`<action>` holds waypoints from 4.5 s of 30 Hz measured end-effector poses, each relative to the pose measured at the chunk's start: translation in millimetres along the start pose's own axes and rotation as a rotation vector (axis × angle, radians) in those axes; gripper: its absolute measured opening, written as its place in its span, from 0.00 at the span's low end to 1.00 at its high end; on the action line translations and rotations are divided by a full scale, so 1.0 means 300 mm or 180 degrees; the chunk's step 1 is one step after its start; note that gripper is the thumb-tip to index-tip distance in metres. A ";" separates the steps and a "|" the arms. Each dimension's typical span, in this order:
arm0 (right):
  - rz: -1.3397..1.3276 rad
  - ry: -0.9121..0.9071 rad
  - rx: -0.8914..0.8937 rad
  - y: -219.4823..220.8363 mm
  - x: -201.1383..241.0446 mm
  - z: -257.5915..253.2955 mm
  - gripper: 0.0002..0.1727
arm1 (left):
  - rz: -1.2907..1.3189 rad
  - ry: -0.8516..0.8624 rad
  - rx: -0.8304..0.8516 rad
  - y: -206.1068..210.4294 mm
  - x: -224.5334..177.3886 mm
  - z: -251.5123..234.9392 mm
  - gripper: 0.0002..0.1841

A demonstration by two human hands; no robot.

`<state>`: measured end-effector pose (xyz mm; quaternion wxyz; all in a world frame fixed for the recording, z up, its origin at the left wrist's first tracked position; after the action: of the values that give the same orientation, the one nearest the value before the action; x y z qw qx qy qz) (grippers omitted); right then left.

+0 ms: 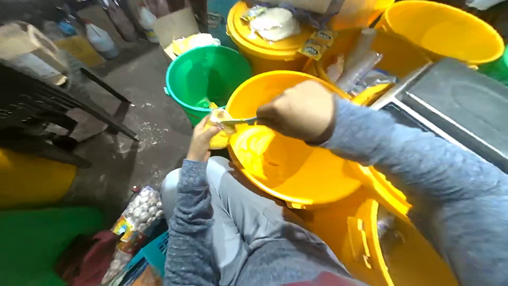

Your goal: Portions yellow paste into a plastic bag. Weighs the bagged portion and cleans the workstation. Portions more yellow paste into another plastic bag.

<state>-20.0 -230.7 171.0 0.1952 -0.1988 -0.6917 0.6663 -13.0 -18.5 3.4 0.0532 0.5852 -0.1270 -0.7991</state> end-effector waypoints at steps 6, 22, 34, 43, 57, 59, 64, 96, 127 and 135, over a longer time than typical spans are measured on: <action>-0.0328 0.0716 0.0711 -0.116 -0.244 -0.012 0.11 | 0.1071 0.0223 -0.0121 -0.115 -0.074 -0.027 0.30; -0.1676 0.1425 0.3232 1.379 -0.420 -0.049 0.21 | 0.1237 0.0207 -0.0078 -0.243 -0.019 -0.044 0.35; -0.1874 0.1252 0.3370 1.429 -0.398 0.008 0.24 | 0.1206 0.0165 0.0709 -0.168 -0.008 -0.066 0.25; -0.2439 0.1755 0.2329 1.058 -0.479 -0.038 0.25 | 0.2008 0.0140 0.0939 -0.149 -0.005 -0.073 0.38; -0.0991 0.0842 -0.0999 0.016 -0.153 0.103 0.14 | 0.0478 0.0563 0.0468 -0.030 -0.005 0.010 0.47; -0.0459 0.0940 -0.0902 0.040 -0.080 0.076 0.13 | 0.0329 0.0566 0.0276 -0.016 -0.006 0.008 0.46; 0.0063 0.1141 -0.0876 0.119 0.070 0.048 0.16 | 0.0089 0.0537 -0.0309 0.011 0.006 0.000 0.44; 0.1072 -0.0942 -0.1306 0.200 0.068 0.049 0.14 | 0.0854 0.0413 -0.0247 -0.014 -0.011 0.046 0.33; -0.2165 0.0678 -0.1268 0.123 -0.142 0.178 0.17 | 0.1237 0.0891 0.0970 -0.030 -0.022 0.091 0.36; -0.1541 0.0435 -0.0898 0.132 -0.155 0.134 0.21 | 0.0757 0.0774 0.1310 -0.030 -0.030 0.071 0.33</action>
<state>-1.6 -288.1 129.9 0.3652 -0.0976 -0.7901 0.4826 -29.9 -4.7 15.3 0.0415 0.6564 -0.3474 -0.6684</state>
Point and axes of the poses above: each hand's wrist, its own z-axis away from the middle knuckle, its own y-axis out of the palm, x = y × z, the point moved 2 cm from there along -z, towards the middle knuckle, and after that the axes turned 13 degrees about -y, right-handed, at the moved point
